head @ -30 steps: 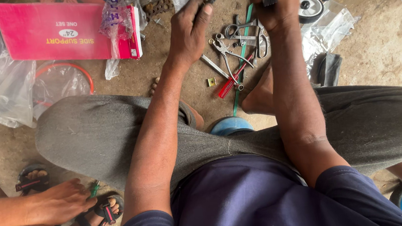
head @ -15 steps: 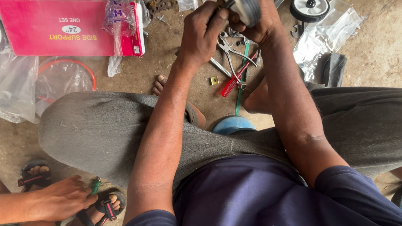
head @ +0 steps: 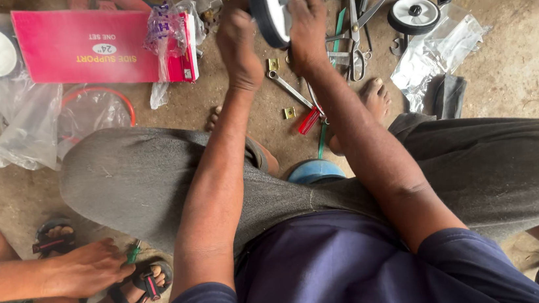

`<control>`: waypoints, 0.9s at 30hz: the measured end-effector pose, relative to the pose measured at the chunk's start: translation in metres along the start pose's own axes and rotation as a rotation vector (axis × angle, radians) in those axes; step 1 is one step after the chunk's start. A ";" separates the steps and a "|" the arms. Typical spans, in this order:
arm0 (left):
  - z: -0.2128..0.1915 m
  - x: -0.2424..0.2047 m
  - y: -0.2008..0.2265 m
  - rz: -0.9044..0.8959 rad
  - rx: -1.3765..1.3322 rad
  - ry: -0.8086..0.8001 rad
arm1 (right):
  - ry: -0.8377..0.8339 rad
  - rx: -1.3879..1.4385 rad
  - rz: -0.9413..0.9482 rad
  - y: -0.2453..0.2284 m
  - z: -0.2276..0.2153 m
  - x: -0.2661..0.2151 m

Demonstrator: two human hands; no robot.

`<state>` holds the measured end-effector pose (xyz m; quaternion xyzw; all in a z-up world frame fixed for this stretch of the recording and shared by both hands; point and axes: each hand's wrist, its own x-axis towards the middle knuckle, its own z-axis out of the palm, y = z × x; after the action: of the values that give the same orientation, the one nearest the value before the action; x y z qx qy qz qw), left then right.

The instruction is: The person unpacks a side support set for a bicycle, assembles the wheels and brackets using pliers and a wrench, and attaches the support to the rear wheel of a bicycle.

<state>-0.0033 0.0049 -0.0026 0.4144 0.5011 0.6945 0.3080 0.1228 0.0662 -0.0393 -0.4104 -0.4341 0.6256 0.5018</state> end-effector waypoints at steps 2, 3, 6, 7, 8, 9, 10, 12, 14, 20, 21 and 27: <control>0.003 -0.013 0.009 0.084 0.132 -0.071 | 0.021 -0.026 0.054 -0.002 -0.004 -0.008; 0.005 -0.014 0.011 0.127 0.190 -0.097 | 0.005 -0.103 0.024 -0.006 -0.004 -0.008; 0.010 -0.011 0.014 0.184 0.303 -0.083 | -0.012 -0.254 -0.030 -0.022 0.005 -0.013; 0.009 -0.009 0.013 0.187 0.333 -0.061 | -0.014 -0.291 -0.038 -0.026 0.009 -0.015; 0.008 -0.006 0.011 0.145 0.286 -0.036 | -0.069 -0.286 -0.042 -0.030 0.013 -0.016; 0.007 -0.006 0.008 0.099 0.238 -0.012 | -0.124 -0.282 -0.043 -0.032 0.014 -0.018; 0.004 -0.005 0.004 0.052 0.189 0.012 | -0.179 -0.278 -0.044 -0.032 0.013 -0.018; -0.002 0.000 -0.008 0.075 0.145 0.051 | -0.191 -0.290 0.188 -0.028 0.002 -0.008; -0.012 0.000 -0.019 0.050 0.078 0.061 | -0.188 -0.346 0.286 -0.013 -0.019 -0.003; -0.057 0.018 -0.030 -0.133 -0.085 0.136 | -0.308 -0.989 0.408 0.065 -0.094 -0.006; -0.065 0.020 -0.025 -0.200 -0.260 0.204 | -0.370 -1.055 0.395 0.080 -0.101 -0.013; -0.087 0.035 0.030 -0.275 -0.746 0.149 | -0.304 -1.180 0.226 0.130 -0.109 -0.042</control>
<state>-0.0975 -0.0133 0.0219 0.1520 0.2864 0.8091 0.4901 0.1980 0.0238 -0.1918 -0.5684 -0.7273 0.3810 0.0536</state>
